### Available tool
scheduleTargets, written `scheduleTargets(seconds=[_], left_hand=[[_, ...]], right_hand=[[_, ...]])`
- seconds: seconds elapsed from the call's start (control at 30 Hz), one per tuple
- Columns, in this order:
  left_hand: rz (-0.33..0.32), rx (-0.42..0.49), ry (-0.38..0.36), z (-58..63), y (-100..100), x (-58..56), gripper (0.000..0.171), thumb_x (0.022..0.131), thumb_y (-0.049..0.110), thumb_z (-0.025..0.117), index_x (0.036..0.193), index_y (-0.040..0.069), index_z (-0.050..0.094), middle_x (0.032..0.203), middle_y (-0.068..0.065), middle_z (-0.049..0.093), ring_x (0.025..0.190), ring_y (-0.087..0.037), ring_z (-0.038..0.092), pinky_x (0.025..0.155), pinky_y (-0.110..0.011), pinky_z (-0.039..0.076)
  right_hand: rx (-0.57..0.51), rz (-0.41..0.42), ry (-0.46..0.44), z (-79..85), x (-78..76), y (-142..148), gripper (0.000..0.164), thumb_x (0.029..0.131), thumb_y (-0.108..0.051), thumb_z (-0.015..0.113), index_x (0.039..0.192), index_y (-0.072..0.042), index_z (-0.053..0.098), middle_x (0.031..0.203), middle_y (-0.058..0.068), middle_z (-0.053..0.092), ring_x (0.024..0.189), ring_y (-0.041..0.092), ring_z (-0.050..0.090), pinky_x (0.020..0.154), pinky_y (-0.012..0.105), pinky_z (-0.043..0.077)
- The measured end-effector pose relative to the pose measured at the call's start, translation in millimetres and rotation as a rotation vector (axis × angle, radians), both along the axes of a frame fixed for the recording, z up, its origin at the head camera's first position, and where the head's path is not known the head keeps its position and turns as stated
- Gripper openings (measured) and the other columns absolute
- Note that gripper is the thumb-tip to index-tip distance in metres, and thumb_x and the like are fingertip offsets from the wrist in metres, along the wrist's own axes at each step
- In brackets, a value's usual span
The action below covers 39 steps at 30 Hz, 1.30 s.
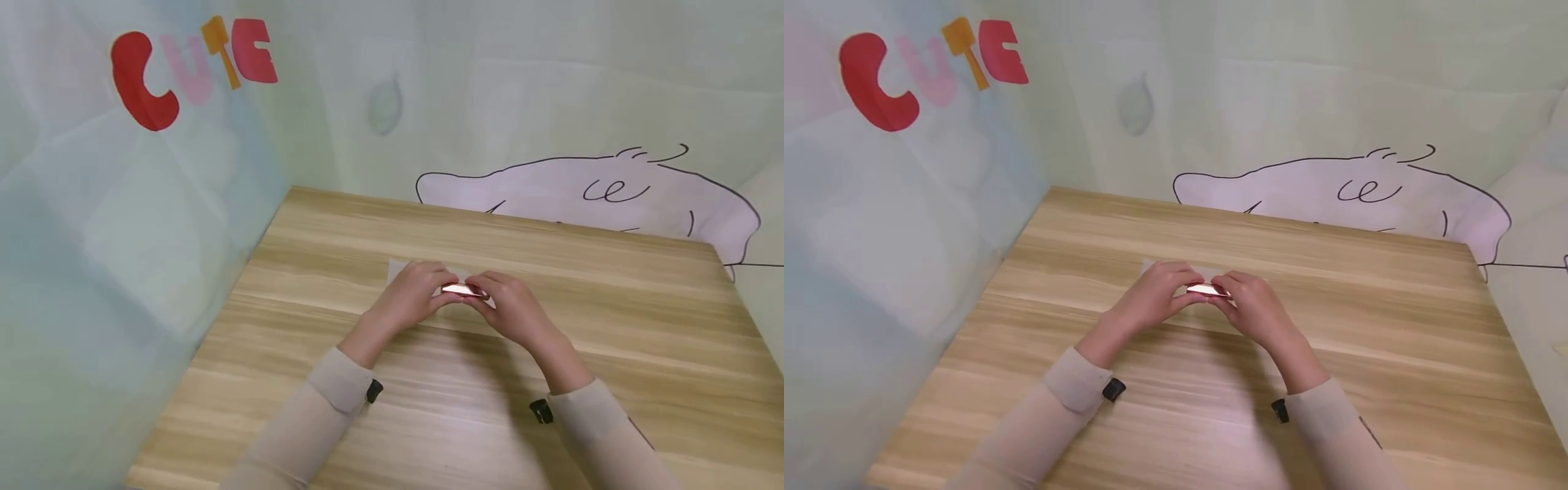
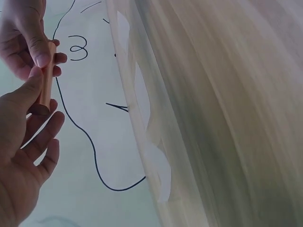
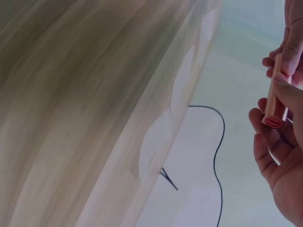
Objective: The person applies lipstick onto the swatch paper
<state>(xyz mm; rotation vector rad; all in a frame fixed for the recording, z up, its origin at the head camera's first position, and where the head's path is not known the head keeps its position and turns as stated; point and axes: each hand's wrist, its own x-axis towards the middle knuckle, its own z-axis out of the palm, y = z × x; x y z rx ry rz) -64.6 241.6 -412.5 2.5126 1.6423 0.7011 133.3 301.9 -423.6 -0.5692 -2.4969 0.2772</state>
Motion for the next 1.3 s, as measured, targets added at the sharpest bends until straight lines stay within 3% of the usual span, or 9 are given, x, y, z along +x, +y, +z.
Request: scheduleTargets(seconds=[0.2,0.6,1.0,1.3], left_hand=[[-0.031,-0.014,0.022,4.2,-6,-11.1,0.027,0.086,0.038,0.065,0.097,0.015,0.07,0.091,0.003,0.067,0.08,-0.009,0.056,0.078,-0.028,0.044],[-0.012,-0.029,0.057,1.8,-19,-30.4,0.023,0.088,0.036,0.064,0.096,0.014,0.068,0.089,0.006,0.064,0.078,-0.008,0.056,0.073,-0.025,0.046],[-0.035,0.069,0.108,6.9,-26,-37.0,0.019,0.088,0.031,0.065,0.095,0.014,0.069,0.092,0.002,0.059,0.087,-0.014,0.052,0.078,-0.028,0.044],[-0.032,-0.021,0.089,2.0,-31,-41.1,0.022,0.09,0.029,0.063,0.099,0.01,0.068,0.096,0.002,0.059,0.091,-0.013,0.052,0.082,-0.026,0.044]], right_hand=[[0.031,0.015,-0.01,0.5,-8.8,-4,0.026,0.08,-0.018,0.075,0.102,-0.006,0.067,0.091,0.003,0.067,0.075,0.015,0.063,0.066,0.03,0.052],[0.024,0.018,-0.067,-2.2,-30.5,-14,0.025,0.084,-0.022,0.071,0.104,-0.007,0.067,0.093,0.001,0.067,0.08,0.014,0.062,0.07,0.03,0.052],[0.083,0.036,-0.038,0.9,-44.6,-20,0.021,0.084,-0.024,0.072,0.096,-0.009,0.068,0.09,0.0,0.066,0.077,0.013,0.061,0.067,0.031,0.051],[0.094,0.04,-0.062,-5.3,-47.4,-21,0.021,0.083,-0.025,0.072,0.097,-0.01,0.069,0.089,-0.001,0.067,0.075,0.013,0.061,0.064,0.029,0.051]])
